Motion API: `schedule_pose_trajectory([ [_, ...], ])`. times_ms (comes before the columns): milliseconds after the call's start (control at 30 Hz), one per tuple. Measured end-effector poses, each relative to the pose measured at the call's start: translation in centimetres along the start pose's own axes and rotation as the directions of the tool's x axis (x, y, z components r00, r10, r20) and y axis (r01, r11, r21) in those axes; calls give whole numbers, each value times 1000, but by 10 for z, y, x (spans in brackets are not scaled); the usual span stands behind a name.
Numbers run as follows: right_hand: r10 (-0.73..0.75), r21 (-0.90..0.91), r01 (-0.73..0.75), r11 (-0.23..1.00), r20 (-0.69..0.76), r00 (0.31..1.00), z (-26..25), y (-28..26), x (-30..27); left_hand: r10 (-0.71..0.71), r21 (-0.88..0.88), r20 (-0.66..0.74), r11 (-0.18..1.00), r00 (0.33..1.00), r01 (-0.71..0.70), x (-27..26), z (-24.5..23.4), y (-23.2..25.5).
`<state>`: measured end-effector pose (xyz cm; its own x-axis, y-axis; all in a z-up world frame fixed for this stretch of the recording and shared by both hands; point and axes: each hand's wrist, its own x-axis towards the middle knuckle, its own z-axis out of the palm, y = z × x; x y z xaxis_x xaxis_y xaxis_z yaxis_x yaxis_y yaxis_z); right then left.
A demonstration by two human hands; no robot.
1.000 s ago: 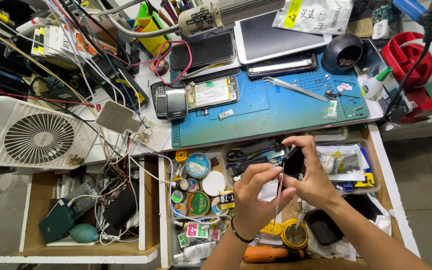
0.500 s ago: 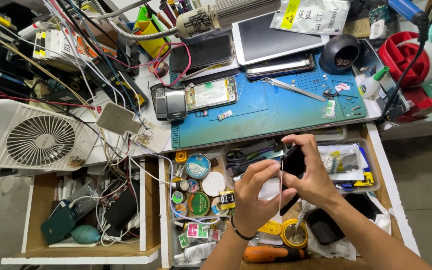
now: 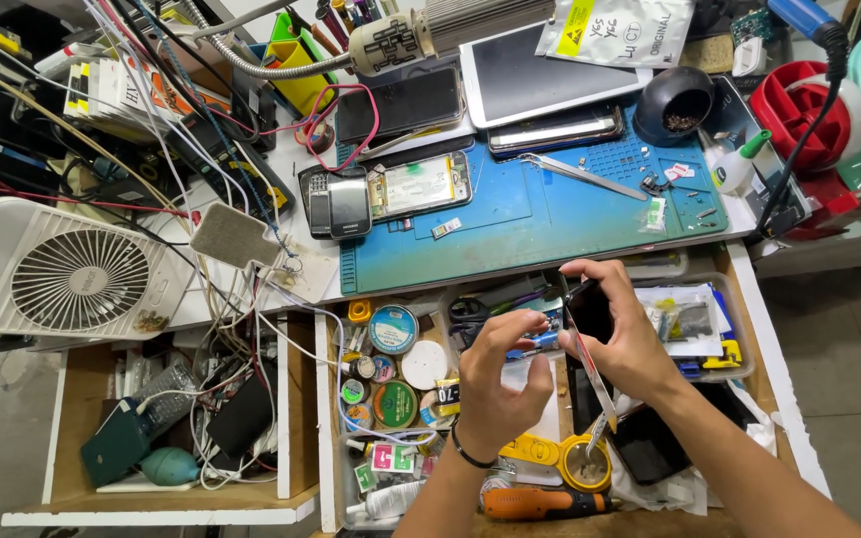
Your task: Using a metal pry tool to carefully remove the back cover of a smartphone for repair.
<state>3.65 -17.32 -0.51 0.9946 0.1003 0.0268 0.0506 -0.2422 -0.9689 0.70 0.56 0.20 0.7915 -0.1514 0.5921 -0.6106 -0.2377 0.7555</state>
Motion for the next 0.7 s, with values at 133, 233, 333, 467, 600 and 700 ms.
schedule_pose_trajectory([
  [133,-6,-43,6,999,1,1000,-3,5,2,-41,23,-28,999,999,42,1,-4,-13],
  [233,-47,-14,46,999,-23,999,-8,17,4,-147,-20,-122,989,981,146,2,-9,-29],
  [333,-48,-29,47,998,-40,998,-14,18,7,-233,28,-120,971,965,237,6,-23,-37],
  [467,-53,-45,50,998,-62,997,-18,24,10,-328,137,-96,931,940,339,11,-37,-44],
  [600,-61,-46,58,997,-66,996,-18,21,10,-397,223,-18,893,918,390,9,-37,-52],
  [700,-69,-50,66,997,-49,996,-17,20,9,-488,630,160,720,858,291,0,-32,-70],
])
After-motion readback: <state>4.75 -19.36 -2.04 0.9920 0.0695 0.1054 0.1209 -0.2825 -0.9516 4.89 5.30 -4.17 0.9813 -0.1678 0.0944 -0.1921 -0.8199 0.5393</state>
